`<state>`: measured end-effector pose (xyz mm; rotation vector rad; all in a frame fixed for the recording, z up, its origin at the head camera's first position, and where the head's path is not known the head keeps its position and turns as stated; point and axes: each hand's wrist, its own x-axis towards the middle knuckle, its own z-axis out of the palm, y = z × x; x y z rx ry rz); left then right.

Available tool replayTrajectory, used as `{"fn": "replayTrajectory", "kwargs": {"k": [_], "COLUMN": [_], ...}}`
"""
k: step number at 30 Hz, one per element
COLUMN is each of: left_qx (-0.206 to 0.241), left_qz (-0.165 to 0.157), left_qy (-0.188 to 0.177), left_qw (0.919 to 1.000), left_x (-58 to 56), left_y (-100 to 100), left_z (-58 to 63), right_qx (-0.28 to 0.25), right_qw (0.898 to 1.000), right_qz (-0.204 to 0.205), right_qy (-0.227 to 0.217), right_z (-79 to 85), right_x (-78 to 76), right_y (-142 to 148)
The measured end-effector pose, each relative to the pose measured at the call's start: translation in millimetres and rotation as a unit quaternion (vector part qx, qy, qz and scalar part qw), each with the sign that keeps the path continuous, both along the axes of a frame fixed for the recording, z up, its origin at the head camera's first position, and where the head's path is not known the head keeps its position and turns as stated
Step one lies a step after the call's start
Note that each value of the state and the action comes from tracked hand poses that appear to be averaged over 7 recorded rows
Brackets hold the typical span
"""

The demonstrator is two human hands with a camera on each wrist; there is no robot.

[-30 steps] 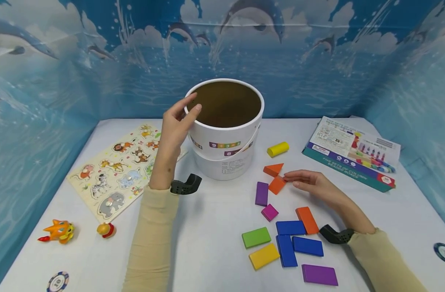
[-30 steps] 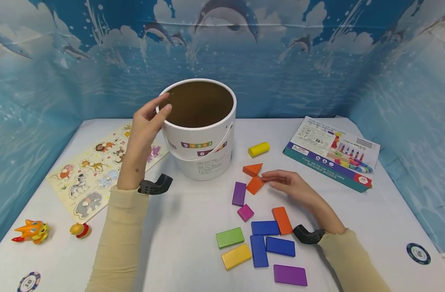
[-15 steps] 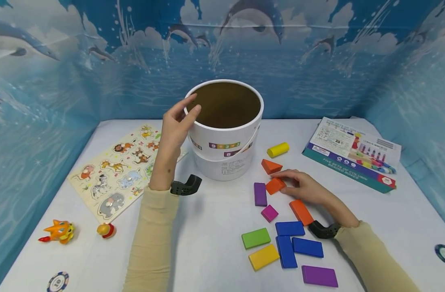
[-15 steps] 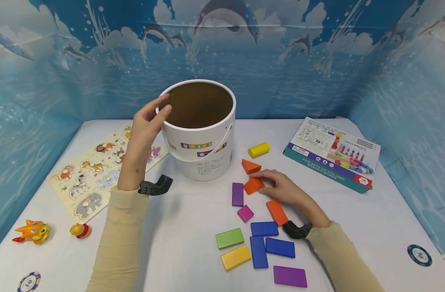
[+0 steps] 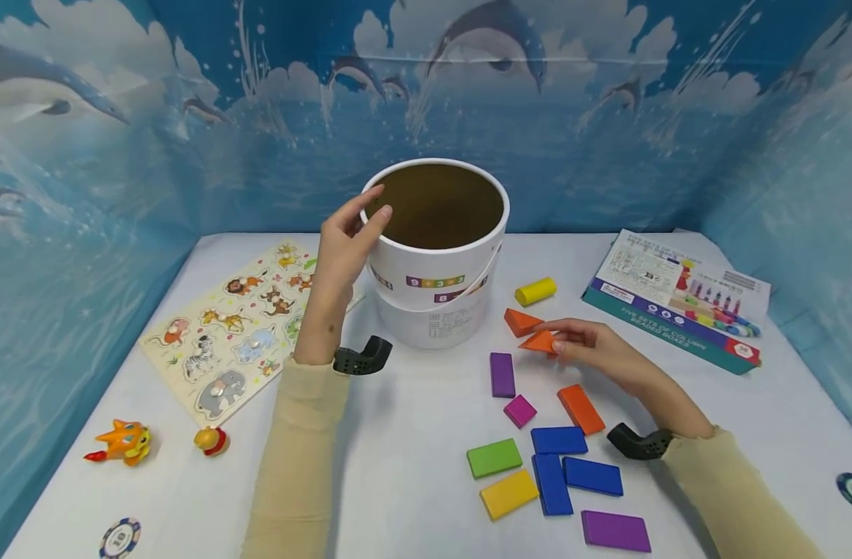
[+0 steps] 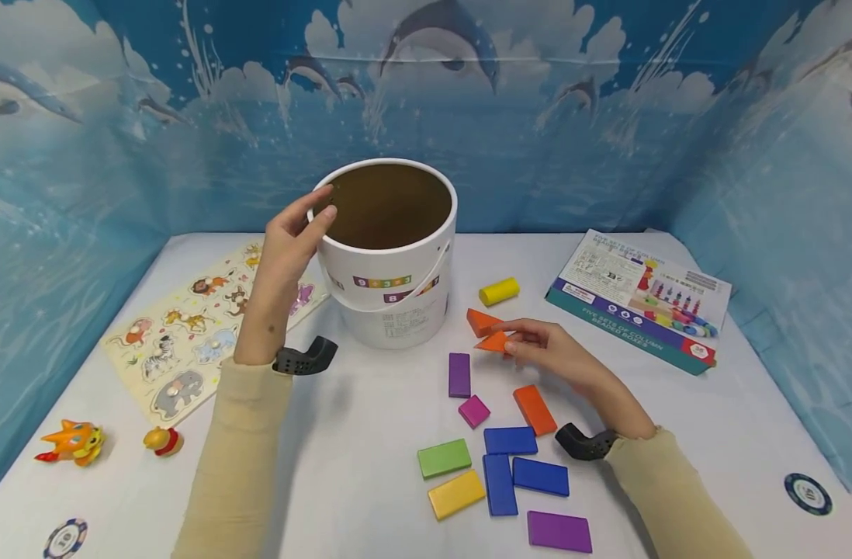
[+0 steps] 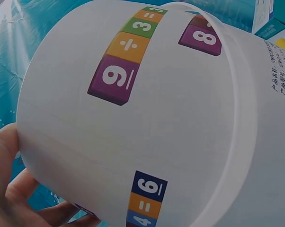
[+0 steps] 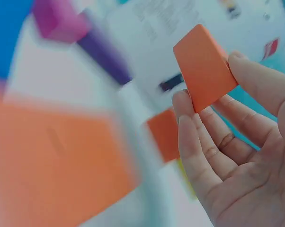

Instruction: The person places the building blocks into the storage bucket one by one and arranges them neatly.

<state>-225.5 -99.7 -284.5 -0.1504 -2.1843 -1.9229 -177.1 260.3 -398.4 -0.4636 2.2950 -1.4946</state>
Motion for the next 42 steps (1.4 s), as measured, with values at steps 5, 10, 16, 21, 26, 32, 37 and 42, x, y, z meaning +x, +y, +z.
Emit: {"fn": "replayTrajectory", "kwargs": {"k": [5, 10, 16, 21, 26, 32, 37, 42], "left_qx": [0.006, 0.0, -0.005, -0.009, -0.009, -0.009, -0.006, 0.001], "left_qz": [-0.005, -0.003, 0.003, 0.003, 0.0, -0.008, -0.006, -0.007], "left_qy": [0.007, -0.009, -0.009, -0.002, 0.001, 0.001, 0.013, 0.017], "left_qw": [0.9999, 1.0, 0.9999, 1.0, 1.0, 0.9999, 0.9999, 0.9998], "left_x": [-1.9, -0.9, -1.1, -1.0, -0.2, 0.8, 0.1, -1.4], "left_y": [2, 1, 0, 0, 0, 1, 1, 0], "left_z": [2.2, 2.1, 0.3, -0.3, 0.0, -2.0, -2.7, -2.4], "right_qx": [-0.067, -0.154, -0.187, -0.082, 0.049, 0.184, 0.192, 0.124], "right_qw": [0.997, 0.986, 0.982, 0.995, 0.996, 0.976, 0.971, 0.983], "right_qz": [0.035, 0.032, 0.005, 0.02, 0.052, 0.114, 0.138, 0.13], "right_qy": [0.026, 0.049, 0.003, -0.045, -0.049, -0.032, -0.041, -0.026], "right_z": [55.1, 124.6, 173.8, 180.1, 172.7, 163.6, 162.9, 163.8], "right_x": [-1.4, -16.3, -57.9, -94.0, -115.9, -123.1, -122.1, -119.7], "right_y": [-8, -43, -103, -145, -169, -178, -180, -180]}}
